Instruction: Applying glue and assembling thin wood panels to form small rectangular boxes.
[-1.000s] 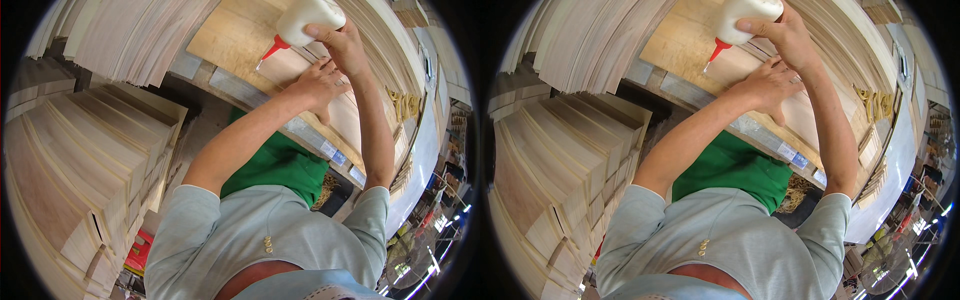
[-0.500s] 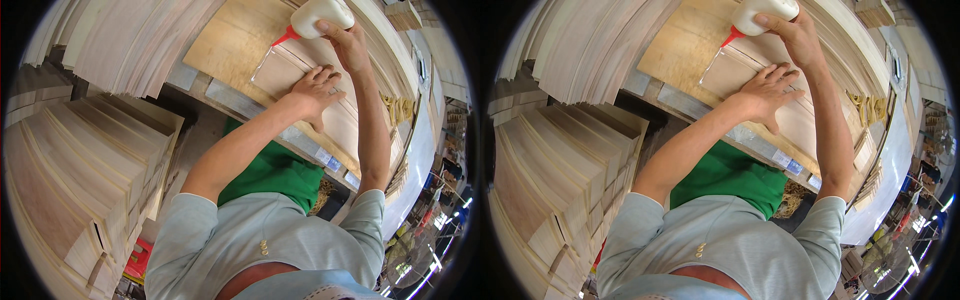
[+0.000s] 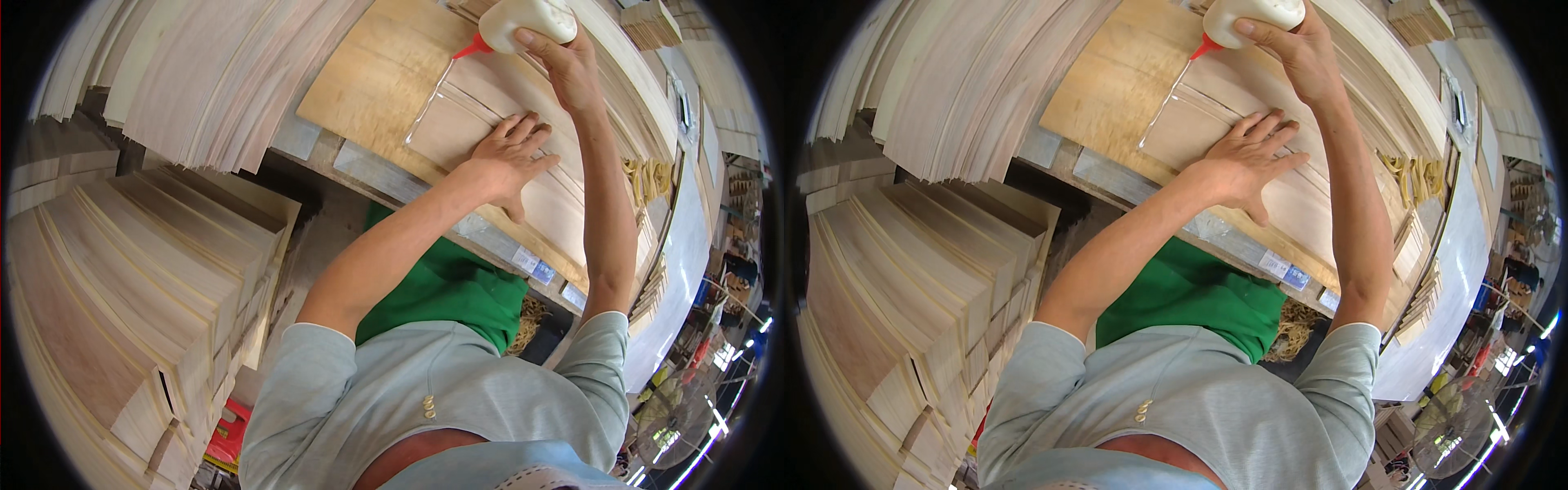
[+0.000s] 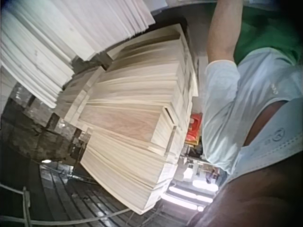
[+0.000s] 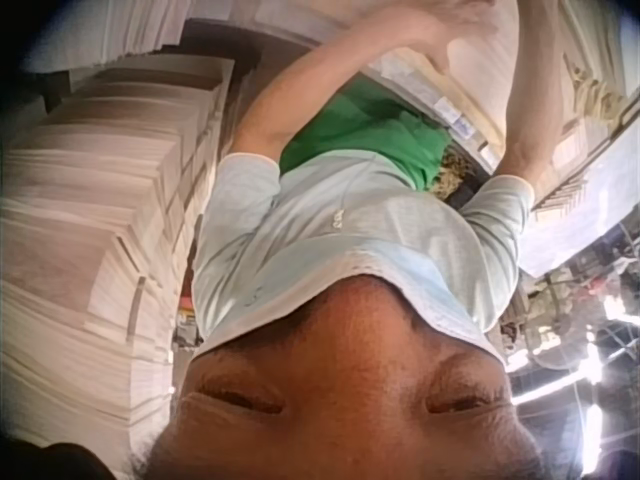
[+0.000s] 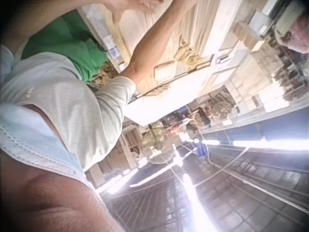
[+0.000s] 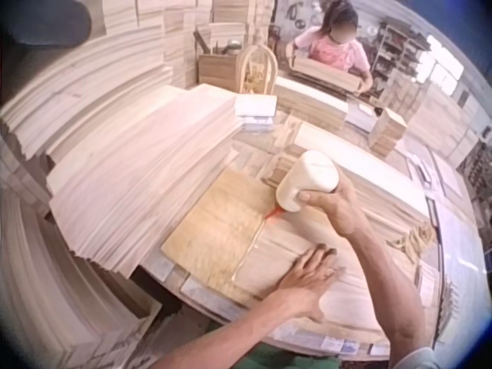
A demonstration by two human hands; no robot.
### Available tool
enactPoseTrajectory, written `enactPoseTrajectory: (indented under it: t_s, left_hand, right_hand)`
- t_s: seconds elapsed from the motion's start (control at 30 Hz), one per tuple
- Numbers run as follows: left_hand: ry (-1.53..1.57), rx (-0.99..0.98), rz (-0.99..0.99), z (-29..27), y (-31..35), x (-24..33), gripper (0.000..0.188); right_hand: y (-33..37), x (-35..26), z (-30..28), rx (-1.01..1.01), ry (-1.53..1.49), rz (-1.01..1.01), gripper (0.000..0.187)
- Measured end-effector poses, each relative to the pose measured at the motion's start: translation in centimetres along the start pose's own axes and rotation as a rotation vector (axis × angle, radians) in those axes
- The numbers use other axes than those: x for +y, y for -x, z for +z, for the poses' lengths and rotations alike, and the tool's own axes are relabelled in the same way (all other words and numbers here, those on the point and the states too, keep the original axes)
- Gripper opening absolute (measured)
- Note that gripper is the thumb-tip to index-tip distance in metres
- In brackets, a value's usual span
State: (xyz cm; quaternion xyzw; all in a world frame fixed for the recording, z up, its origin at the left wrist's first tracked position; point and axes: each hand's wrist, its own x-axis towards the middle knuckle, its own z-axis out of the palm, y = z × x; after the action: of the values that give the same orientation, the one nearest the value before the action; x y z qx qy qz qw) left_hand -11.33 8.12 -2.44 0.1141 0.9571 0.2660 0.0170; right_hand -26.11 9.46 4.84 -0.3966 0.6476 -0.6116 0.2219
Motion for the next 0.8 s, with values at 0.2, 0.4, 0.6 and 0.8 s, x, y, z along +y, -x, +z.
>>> enactPoseTrajectory:
  t_s: [0.2,0.4,0.6,0.8]
  left_hand:
    - [0.008,0.017,0.007,0.2,0.0,0.0,0.104]
    - [0.005,0.015,0.000,0.1,0.2,0.0,0.105]
    - [-0.001,0.070,0.018,0.7,0.1,-0.1,0.103]
    - [-0.001,0.078,0.046,0.8,0.3,-0.3,0.103]
  right_hand:
    - [-0.3,0.3,-0.1,0.075,-0.021,0.009,0.061]
    - [-0.7,0.8,-0.6,0.118,0.101,-0.080,0.060]
    - [0.9,0.5,-1.6,0.269,0.137,-0.071,0.059]
    - [6.9,-2.2,-3.4,0.312,-0.440,-0.062,0.039]
